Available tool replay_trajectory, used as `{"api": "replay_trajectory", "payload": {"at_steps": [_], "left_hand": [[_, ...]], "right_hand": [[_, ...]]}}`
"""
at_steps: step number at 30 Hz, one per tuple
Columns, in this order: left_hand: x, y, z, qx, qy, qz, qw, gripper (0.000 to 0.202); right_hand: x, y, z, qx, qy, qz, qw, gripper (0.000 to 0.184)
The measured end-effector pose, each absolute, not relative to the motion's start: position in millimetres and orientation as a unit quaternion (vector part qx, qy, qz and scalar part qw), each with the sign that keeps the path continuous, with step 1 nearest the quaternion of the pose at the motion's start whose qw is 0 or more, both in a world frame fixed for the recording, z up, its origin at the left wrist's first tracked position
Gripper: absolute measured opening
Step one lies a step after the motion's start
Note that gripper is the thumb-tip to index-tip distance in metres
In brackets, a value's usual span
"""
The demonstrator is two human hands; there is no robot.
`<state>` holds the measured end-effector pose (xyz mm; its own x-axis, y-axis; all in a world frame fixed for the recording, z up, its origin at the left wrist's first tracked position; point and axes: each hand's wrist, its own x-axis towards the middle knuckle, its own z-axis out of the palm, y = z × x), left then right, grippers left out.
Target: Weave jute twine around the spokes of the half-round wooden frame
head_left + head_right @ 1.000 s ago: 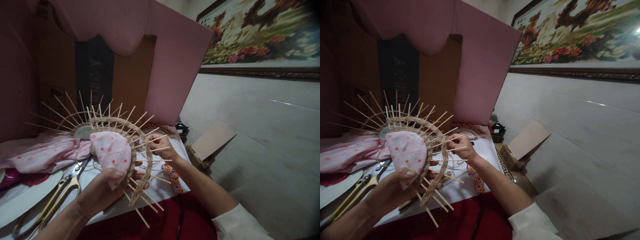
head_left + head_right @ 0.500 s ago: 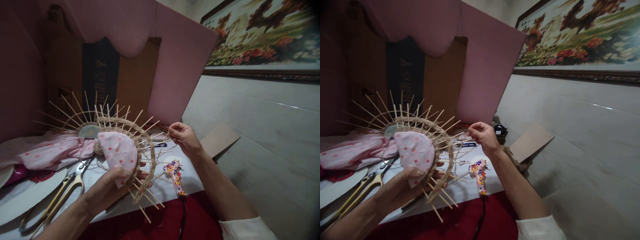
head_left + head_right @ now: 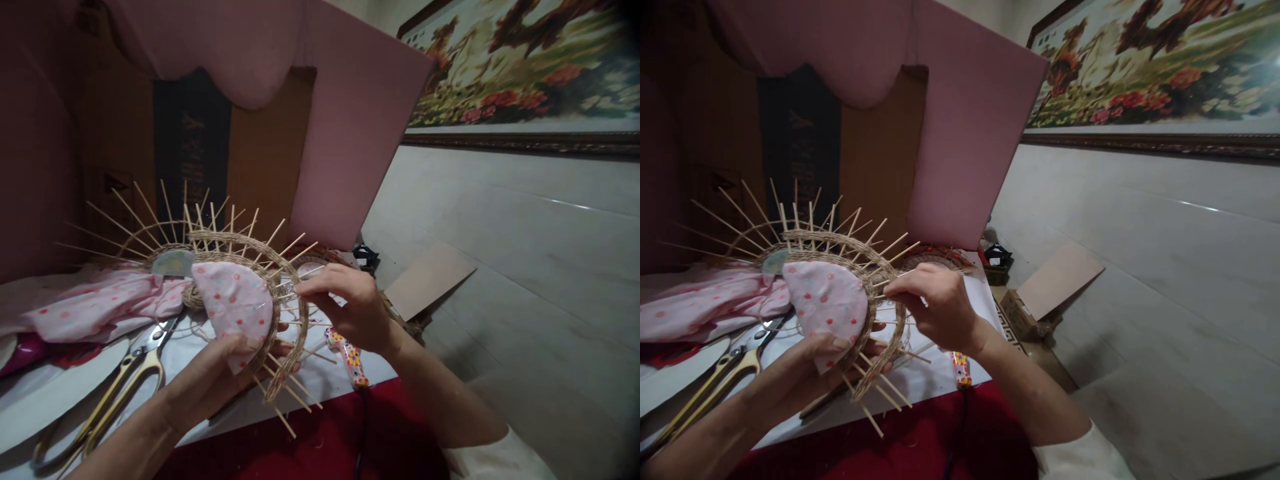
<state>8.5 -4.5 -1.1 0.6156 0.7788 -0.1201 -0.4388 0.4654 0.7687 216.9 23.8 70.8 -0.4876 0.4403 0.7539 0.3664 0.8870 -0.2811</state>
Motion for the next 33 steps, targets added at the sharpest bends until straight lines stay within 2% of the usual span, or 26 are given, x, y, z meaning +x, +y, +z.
{"api": "replay_trajectory", "payload": {"at_steps": [7, 13, 20, 24, 27, 33], "left_hand": [[5.5, -5.3, -7.6, 0.355, 0.227, 0.345, 0.838, 0.036], [3.0, -6.5, -9.1, 0.368, 0.18, 0.325, 0.852, 0.038], [0.3, -9.6, -8.3, 0.417, 0.237, 0.289, 0.828, 0.038], [-0.4, -9.5, -11.0, 0.428, 0.206, 0.282, 0.834, 0.039], [-0.9, -8.4, -11.2, 0.43, 0.196, 0.287, 0.833, 0.04], [-1.6, -7.0, -11.8, 0.455, 0.207, 0.277, 0.821, 0.04]], "right_hand": [[236.3, 52.6, 74.5, -0.336, -0.752, 0.185, 0.535, 0.002], [243.7, 63.3, 71.8, -0.406, -0.689, 0.194, 0.568, 0.006], [233.1, 71.1, 48.1, -0.413, -0.692, 0.347, 0.48, 0.01], [217.0, 65.8, 35.4, -0.389, -0.706, 0.399, 0.437, 0.013], [213.6, 66.2, 35.7, -0.372, -0.721, 0.399, 0.427, 0.014], [233.9, 83.8, 52.4, -0.403, -0.718, 0.297, 0.484, 0.024]]}}
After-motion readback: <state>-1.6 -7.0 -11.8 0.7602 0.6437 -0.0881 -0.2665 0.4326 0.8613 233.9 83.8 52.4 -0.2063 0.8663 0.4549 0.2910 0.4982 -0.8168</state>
